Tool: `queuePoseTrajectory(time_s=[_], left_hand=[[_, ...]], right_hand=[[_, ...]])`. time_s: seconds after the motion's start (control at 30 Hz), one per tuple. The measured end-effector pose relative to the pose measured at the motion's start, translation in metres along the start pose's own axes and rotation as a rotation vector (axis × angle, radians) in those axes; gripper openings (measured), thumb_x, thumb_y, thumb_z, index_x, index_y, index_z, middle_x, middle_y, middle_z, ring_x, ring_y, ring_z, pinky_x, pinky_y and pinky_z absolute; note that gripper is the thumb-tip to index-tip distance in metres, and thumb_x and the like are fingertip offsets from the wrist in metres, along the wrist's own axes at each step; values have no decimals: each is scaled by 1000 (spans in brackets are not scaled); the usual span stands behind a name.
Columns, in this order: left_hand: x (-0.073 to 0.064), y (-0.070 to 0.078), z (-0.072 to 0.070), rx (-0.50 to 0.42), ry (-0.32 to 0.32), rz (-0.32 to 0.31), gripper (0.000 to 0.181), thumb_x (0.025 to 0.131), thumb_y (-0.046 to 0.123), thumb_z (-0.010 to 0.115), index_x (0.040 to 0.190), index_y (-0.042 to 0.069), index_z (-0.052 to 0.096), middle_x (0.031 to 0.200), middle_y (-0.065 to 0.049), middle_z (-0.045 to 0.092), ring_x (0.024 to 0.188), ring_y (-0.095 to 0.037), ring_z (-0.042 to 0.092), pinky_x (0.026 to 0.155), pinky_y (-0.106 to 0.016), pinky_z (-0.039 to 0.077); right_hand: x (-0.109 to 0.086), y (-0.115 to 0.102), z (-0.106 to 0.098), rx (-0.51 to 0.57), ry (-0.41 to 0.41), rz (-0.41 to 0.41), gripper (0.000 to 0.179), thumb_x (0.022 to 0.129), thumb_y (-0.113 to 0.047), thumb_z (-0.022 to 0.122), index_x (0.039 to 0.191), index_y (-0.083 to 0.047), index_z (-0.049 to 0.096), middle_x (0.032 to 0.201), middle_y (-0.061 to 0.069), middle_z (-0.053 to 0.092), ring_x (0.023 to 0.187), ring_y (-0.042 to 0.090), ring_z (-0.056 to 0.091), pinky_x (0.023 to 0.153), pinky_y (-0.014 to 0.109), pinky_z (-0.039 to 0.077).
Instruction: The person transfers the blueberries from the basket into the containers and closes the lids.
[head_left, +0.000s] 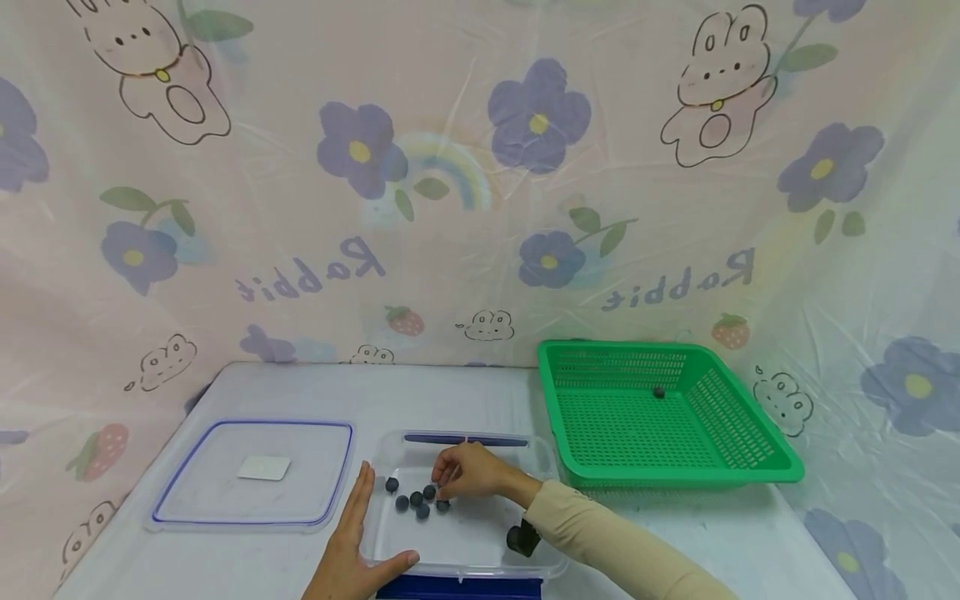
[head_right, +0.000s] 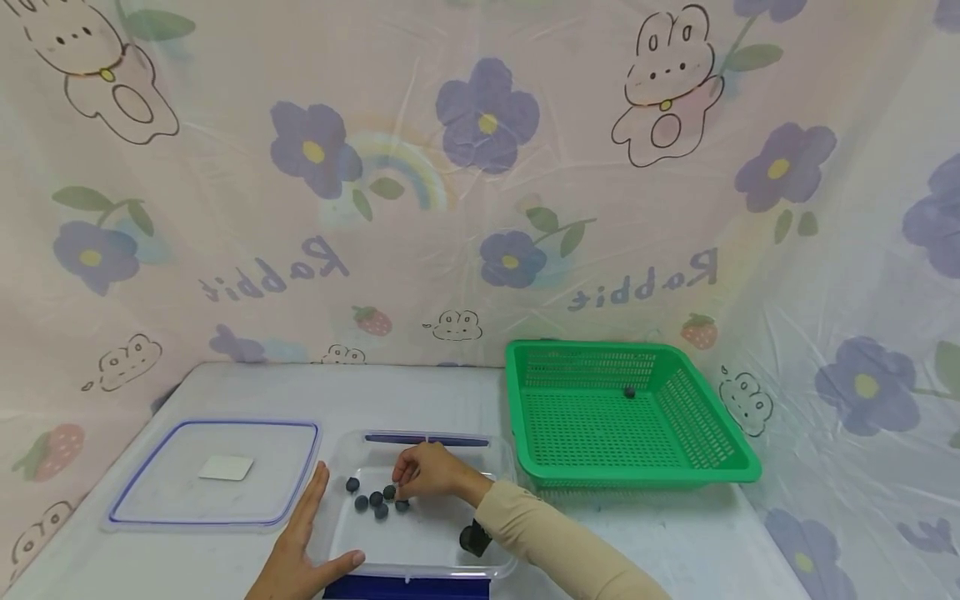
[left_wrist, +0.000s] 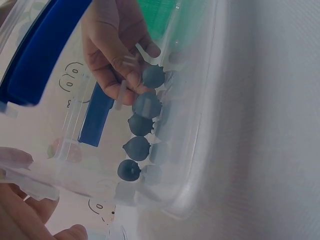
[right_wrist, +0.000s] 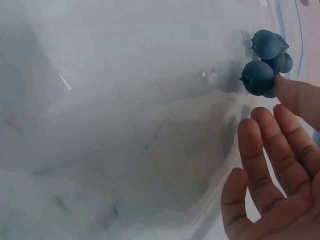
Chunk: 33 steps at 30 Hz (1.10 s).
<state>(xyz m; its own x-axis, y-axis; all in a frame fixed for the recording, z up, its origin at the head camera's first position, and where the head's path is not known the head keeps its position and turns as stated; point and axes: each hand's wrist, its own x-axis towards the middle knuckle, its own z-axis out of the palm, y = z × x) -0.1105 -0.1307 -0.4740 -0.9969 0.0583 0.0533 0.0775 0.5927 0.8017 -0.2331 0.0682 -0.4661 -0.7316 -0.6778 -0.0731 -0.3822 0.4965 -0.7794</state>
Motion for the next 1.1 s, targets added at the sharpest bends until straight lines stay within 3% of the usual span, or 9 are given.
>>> queuePoseTrajectory(time_s=[0.43,0.6,0.9,1.1], left_hand=[[1,-3,3,-31,12,29,109,64,47,74,144,18,6,148,-4,0,130,-33,8,95,-61,16],[1,-4,3,-33,19,35,110,63,46,75,144,17,7,148,-5,2,130,-33,9,96,-60,16],[1,-1,2,-8,-12,-14,110,64,48,73,144,20,4,148,-7,0,130,-35,7,94,-61,16],[0,-3,2,-21,27,29,108,64,46,75,144,19,6,148,-6,1,129,-36,10,94,-62,16]], right_hand=[[-2,0,-3,-50,7,-13,15,71,-9,73,83,-10,63,72,-10,60,65,2,56,59,18,47],[-2,-1,-5,-77,-1,-62,15,72,-8,71,85,-8,64,74,-10,60,68,2,57,59,17,47],[0,-6,-10,-74,-9,-137,12,77,-10,67,89,-9,64,82,-8,61,73,1,56,62,16,47],[-2,-14,-15,-45,2,-152,13,79,-11,65,92,-6,64,83,-7,62,73,2,56,63,18,47]])
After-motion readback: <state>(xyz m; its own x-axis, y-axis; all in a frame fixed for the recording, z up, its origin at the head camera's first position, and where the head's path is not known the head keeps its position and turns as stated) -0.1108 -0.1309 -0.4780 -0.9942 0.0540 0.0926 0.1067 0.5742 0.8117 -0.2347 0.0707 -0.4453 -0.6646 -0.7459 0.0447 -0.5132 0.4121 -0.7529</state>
